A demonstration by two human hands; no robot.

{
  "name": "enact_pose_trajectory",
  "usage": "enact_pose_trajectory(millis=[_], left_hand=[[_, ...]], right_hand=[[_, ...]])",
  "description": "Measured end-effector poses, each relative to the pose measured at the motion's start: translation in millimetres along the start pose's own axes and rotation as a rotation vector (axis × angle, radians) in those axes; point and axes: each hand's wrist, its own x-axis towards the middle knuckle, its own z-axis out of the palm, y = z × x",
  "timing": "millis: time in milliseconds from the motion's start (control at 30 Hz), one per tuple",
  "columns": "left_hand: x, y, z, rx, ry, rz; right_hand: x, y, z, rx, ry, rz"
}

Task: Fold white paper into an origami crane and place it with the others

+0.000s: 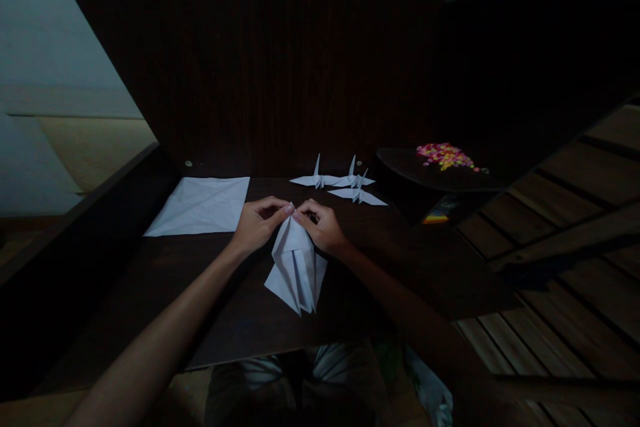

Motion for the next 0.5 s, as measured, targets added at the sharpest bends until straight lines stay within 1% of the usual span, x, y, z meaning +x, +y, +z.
enact_pose_trajectory(millis=[167, 500], left_hand=[[-0.2, 4.2, 0.7, 0.025, 0.018, 0.024], [-0.3, 3.2, 0.0, -0.086, 0.032, -0.036]], right_hand=[[-0.2, 4.4, 0.6, -0.024, -0.015, -0.046], [-1.6, -1.2, -0.7, 0.014, -0.036, -0.044]])
